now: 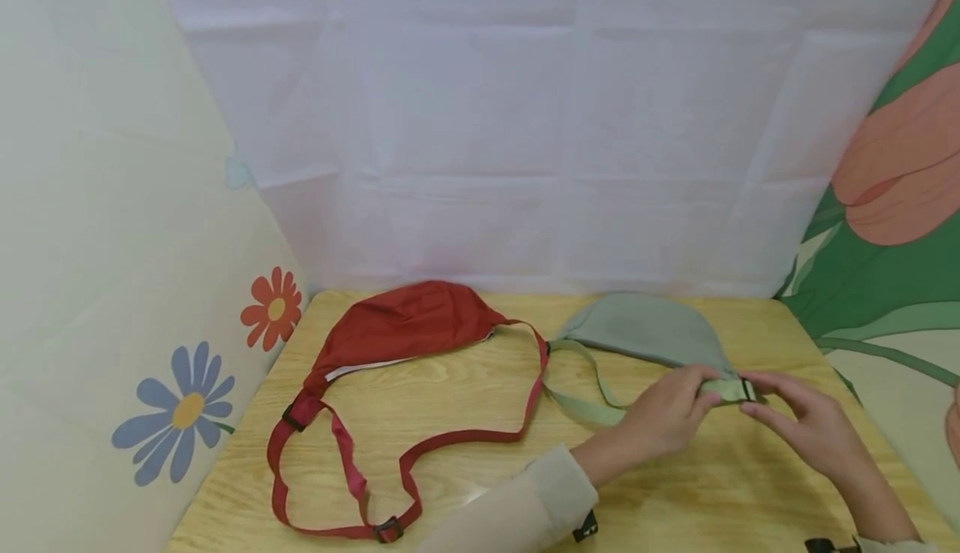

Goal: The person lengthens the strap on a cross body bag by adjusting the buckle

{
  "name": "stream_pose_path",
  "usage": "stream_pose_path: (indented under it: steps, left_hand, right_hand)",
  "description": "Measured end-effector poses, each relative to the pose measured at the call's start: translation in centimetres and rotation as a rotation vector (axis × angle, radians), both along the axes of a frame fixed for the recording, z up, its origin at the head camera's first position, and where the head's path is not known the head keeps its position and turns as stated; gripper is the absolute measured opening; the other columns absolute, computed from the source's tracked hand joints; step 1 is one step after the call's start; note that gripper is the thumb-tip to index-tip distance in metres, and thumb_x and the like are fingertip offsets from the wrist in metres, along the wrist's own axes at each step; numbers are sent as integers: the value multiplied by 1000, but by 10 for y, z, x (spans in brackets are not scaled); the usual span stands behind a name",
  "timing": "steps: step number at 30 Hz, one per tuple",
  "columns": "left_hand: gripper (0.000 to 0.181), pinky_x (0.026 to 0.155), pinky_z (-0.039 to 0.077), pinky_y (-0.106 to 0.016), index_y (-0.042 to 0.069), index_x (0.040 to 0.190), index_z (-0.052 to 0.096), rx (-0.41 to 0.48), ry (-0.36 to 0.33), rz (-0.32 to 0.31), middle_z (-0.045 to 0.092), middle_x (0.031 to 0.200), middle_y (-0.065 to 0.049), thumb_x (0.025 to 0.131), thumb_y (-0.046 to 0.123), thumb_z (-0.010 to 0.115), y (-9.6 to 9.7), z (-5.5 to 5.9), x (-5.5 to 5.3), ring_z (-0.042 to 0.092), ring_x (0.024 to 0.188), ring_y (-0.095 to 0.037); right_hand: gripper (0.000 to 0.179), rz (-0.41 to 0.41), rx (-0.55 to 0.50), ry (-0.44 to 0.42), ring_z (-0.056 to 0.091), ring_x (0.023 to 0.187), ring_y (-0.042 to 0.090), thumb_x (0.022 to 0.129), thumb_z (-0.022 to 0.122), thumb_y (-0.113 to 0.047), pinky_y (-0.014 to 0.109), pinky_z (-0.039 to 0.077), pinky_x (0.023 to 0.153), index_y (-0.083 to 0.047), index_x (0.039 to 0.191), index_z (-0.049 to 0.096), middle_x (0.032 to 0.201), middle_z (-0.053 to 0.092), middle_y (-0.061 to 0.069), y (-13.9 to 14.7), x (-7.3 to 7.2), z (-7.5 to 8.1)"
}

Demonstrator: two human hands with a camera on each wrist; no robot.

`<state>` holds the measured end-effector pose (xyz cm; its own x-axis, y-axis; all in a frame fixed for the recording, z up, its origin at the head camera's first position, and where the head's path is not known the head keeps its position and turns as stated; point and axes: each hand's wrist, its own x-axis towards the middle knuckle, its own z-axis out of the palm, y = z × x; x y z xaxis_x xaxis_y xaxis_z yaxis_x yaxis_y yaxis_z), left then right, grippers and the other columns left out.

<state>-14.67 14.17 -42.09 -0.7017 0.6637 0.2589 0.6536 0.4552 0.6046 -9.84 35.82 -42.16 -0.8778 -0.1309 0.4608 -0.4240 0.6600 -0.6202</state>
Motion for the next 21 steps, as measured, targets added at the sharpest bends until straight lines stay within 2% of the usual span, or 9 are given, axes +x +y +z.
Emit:
stream_pose_path:
  steps: [6, 9, 13, 19, 21]
  left_hand:
    - [45, 84, 45, -12, 18, 140, 52, 15, -29, 0, 59, 128, 8, 109, 43, 32, -1, 0, -1, 56, 109, 2]
    - [45, 89, 45, -12, 16, 140, 53, 20, 3, -16, 59, 129, 6, 108, 43, 35, -1, 0, -2, 56, 112, 1]
    - [44, 91, 43, -10, 16, 141, 53, -5, 37, -20, 59, 131, 6, 106, 43, 45, -1, -1, -3, 56, 114, 0]
    - [43, 94, 44, -12, 21, 140, 55, -41, 76, 6, 59, 132, 9, 104, 45, 51, -1, 0, -5, 55, 118, 1]
    - [41, 93, 44, -10, 22, 138, 58, -38, 109, 13, 60, 130, 10, 104, 44, 52, -1, 1, -6, 56, 116, 1]
  right_hand:
    - [38, 22, -32, 15, 57, 100, -13, 84, 76, 9, 1, 37, 90, 2, 121, 68, 106, 67, -23, 0, -1, -1]
    - [40, 32, -35, 36, 57, 101, -13, 82, 76, 11, 2, 38, 90, 2, 120, 68, 106, 67, -23, 0, -1, -1]
    - [42, 41, -36, 53, 57, 103, -13, 81, 76, 13, 2, 38, 91, 2, 120, 68, 107, 66, -23, 0, -1, -1]
    - [48, 122, -65, 58, 59, 109, -8, 79, 73, 20, 5, 41, 94, 4, 123, 67, 118, 65, -17, 1, -1, -1]
    - [50, 156, -77, 56, 59, 110, -5, 79, 71, 22, 6, 42, 95, 5, 125, 65, 119, 66, -13, 1, -1, -1]
